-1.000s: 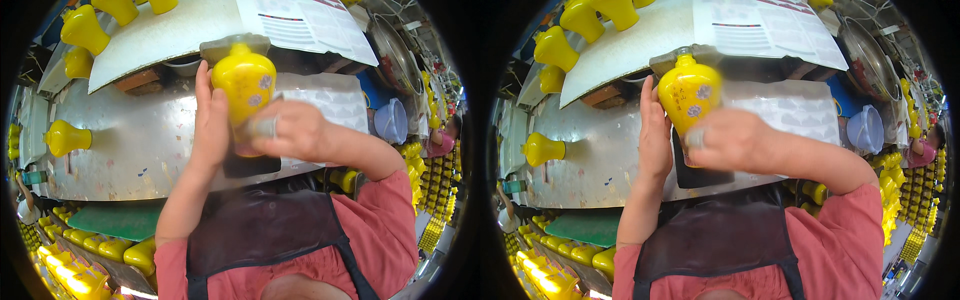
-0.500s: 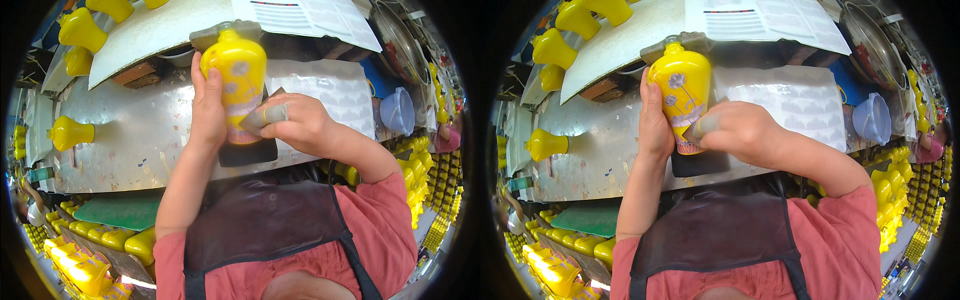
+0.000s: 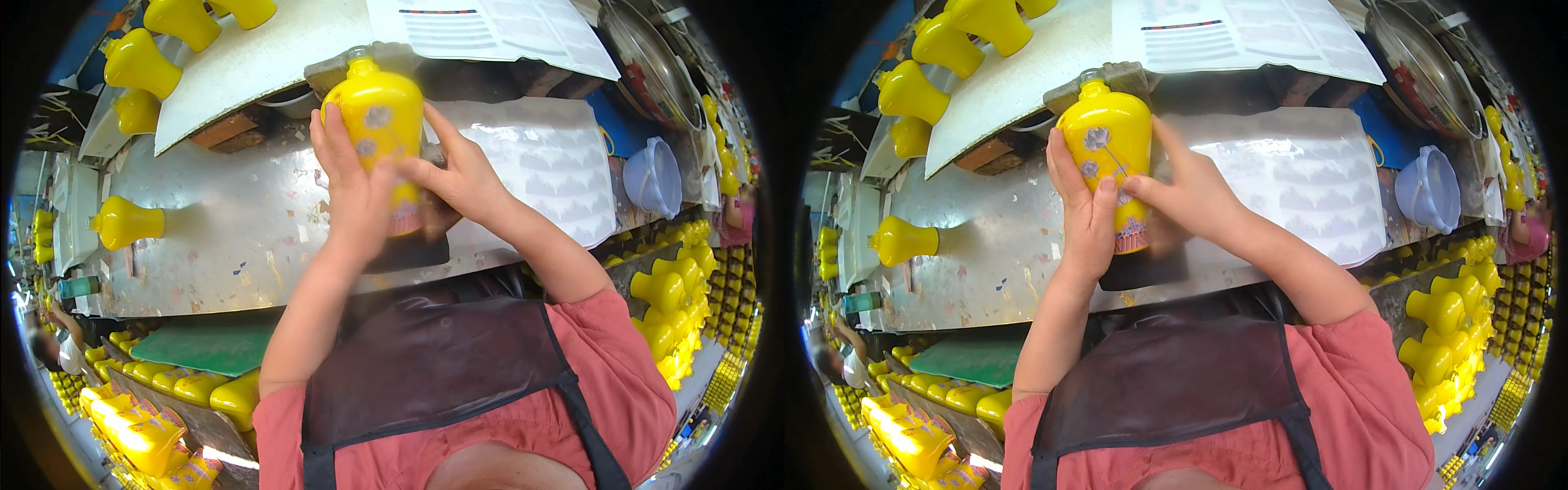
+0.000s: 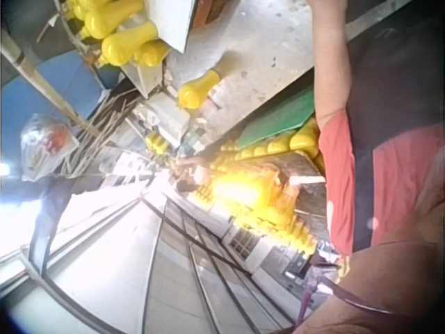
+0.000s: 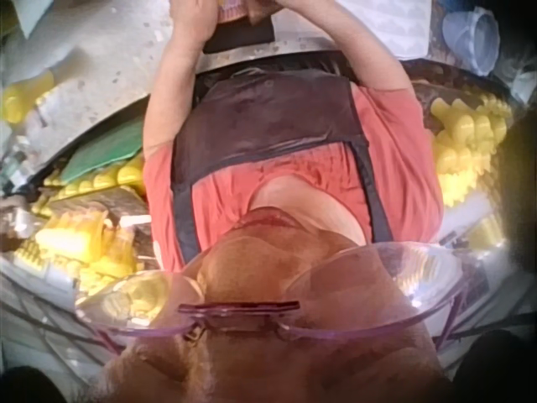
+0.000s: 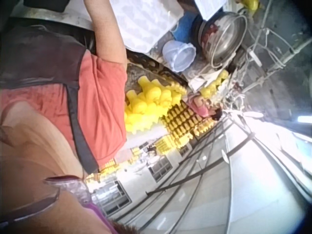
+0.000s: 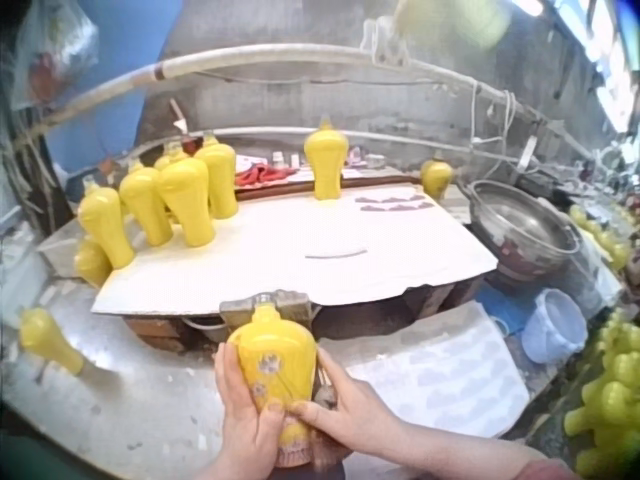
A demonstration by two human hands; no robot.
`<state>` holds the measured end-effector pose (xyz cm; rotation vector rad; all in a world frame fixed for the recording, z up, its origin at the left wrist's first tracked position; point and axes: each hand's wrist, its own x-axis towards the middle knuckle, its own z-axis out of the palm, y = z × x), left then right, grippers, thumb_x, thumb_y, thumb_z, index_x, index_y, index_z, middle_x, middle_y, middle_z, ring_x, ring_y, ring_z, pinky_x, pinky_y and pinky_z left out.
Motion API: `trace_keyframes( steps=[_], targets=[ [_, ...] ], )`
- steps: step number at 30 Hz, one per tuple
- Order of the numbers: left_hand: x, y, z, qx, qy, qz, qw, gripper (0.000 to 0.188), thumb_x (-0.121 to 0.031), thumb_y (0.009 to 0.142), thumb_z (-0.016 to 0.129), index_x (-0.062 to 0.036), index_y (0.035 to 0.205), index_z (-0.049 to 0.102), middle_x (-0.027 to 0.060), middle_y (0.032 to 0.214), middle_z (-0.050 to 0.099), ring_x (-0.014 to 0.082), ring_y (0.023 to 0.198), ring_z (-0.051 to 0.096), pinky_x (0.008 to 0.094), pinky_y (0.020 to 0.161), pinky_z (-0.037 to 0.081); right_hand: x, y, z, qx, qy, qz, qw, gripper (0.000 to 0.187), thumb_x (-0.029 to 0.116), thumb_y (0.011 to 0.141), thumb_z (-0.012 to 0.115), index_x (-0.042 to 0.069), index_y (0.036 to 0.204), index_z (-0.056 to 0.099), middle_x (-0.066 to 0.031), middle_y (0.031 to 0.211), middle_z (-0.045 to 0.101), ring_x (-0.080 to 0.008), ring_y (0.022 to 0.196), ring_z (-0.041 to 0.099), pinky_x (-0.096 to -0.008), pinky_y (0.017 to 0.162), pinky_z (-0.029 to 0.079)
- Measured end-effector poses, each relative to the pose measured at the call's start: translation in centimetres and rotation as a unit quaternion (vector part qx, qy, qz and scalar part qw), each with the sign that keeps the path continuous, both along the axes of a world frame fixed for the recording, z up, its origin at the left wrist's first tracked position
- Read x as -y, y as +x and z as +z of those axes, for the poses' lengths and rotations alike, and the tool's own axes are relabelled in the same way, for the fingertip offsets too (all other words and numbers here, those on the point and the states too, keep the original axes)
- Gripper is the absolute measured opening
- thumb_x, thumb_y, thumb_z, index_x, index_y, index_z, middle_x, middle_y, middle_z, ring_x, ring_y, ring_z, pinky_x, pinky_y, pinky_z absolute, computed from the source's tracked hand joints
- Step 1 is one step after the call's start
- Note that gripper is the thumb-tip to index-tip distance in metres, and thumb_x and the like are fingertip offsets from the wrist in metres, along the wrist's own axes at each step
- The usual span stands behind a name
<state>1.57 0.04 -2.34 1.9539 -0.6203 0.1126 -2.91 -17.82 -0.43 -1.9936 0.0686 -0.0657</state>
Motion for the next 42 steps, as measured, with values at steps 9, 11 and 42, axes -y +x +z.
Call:
trace_keyframes(
  steps=[9,11,42],
  targets=[
    [0.3,-0.2,-0.4,-0.014,-0.016,0.012,1.000,0.108,-0.021,0.088,0.072,-0.0138,0.165,-0.002,0.0326,0.166,0.001,0.0490,0.154,0.015,0.0516,0.123,0.023,1.6,0.3,-0.5,-0.108,0.101,0.001,0.989,0.084,0.029,0.090,0.074,0.005,0.160,0.033,-0.0259,0.138,0.061,-0.0277,0.114,0.067,-0.0355,0.099,0.050],
    [0.3,-0.2,-0.4,-0.015,-0.018,0.011,1.000,0.108,-0.021,0.087,0.073,-0.0131,0.165,-0.003,0.0328,0.166,0.001,0.0492,0.154,0.014,0.0518,0.123,0.023,1.3,0.6,-0.8,-0.062,0.083,0.001,0.995,0.083,0.029,0.091,0.074,0.006,0.160,0.034,-0.0257,0.144,0.057,-0.0279,0.125,0.062,-0.0357,0.105,0.047],
    [0.0,-0.2,1.2,-0.103,-0.054,0.029,0.993,0.110,-0.024,0.086,0.076,0.0009,0.161,0.000,0.0296,0.161,0.022,0.0437,0.148,0.031,0.0479,0.120,0.032,1.1,4.4,6.7,0.397,-0.335,0.148,0.841,0.036,-0.001,0.074,0.083,0.008,0.108,0.074,-0.0074,0.097,0.076,-0.0242,0.075,0.071,-0.0324,0.067,0.057]
  ],
)
